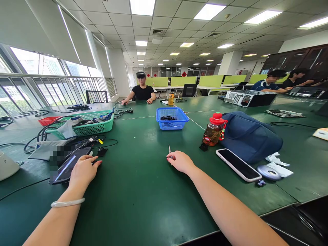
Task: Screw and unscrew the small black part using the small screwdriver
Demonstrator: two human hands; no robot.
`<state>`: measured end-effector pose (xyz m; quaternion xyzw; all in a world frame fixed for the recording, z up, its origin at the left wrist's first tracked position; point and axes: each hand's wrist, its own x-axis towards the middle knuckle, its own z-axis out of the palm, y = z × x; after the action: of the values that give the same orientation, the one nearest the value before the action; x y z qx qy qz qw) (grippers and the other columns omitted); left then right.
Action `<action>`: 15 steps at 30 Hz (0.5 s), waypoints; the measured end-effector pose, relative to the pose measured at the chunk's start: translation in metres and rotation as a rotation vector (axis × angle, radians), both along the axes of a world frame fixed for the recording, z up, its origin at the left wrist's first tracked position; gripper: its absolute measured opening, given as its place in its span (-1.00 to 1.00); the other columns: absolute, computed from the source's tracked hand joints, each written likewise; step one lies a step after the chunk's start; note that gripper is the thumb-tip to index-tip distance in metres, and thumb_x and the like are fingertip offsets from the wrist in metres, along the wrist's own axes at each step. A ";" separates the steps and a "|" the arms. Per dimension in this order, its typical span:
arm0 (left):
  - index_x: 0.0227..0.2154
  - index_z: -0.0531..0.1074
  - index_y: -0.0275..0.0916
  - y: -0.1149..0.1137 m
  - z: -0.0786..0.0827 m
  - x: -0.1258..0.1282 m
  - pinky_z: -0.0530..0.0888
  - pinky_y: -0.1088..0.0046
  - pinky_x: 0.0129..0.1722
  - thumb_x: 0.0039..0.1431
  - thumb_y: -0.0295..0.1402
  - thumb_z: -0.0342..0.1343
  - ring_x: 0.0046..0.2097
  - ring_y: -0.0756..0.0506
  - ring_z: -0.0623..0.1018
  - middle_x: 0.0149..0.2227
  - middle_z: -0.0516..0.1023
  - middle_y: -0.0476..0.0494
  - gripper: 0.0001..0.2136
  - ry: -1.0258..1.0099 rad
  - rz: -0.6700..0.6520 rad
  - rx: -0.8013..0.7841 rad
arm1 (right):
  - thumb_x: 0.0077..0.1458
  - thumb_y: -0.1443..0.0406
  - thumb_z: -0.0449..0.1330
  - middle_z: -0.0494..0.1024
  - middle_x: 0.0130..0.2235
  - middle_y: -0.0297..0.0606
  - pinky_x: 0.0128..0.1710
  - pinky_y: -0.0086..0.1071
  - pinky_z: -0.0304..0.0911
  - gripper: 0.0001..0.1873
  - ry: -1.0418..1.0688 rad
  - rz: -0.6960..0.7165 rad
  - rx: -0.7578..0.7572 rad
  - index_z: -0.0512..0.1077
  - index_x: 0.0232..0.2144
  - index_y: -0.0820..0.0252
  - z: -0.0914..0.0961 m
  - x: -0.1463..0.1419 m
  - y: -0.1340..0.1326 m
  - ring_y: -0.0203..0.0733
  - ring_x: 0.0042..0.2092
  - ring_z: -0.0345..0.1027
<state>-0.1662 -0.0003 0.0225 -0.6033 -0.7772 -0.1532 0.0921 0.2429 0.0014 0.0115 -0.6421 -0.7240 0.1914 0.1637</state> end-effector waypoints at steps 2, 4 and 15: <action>-0.02 0.56 -0.25 0.001 0.001 -0.001 0.42 0.10 0.11 0.21 -0.17 -0.07 0.14 -0.35 0.44 0.16 0.42 -0.32 -0.56 -0.005 -0.016 -0.017 | 0.22 0.17 0.10 0.53 -0.16 -0.27 -0.34 -0.42 0.16 -0.71 0.002 -0.001 -0.007 0.55 -0.10 0.02 0.000 0.000 0.000 -0.24 -0.21 0.40; 0.06 0.50 -0.25 0.000 0.003 -0.001 0.39 0.12 0.14 0.19 -0.22 -0.05 0.16 -0.34 0.42 0.19 0.41 -0.30 -0.55 -0.013 -0.027 -0.040 | 0.22 0.17 0.11 0.54 -0.15 -0.26 -0.34 -0.42 0.16 -0.71 0.005 -0.002 -0.010 0.55 -0.09 0.03 0.000 0.000 0.000 -0.24 -0.21 0.41; 0.09 0.49 -0.12 -0.008 0.026 0.006 0.48 0.23 -0.14 0.14 -0.20 -0.02 -0.12 -0.31 0.59 -0.16 0.63 -0.21 -0.54 -0.008 0.043 -0.249 | 0.21 0.17 0.11 0.55 -0.15 -0.27 -0.33 -0.43 0.18 -0.72 0.019 -0.001 -0.002 0.56 -0.11 0.02 -0.003 0.002 0.002 -0.23 -0.19 0.42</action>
<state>-0.1605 -0.0086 0.0488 -0.5927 -0.8033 -0.0559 0.0164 0.2447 0.0036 0.0083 -0.6407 -0.7220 0.1982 0.1700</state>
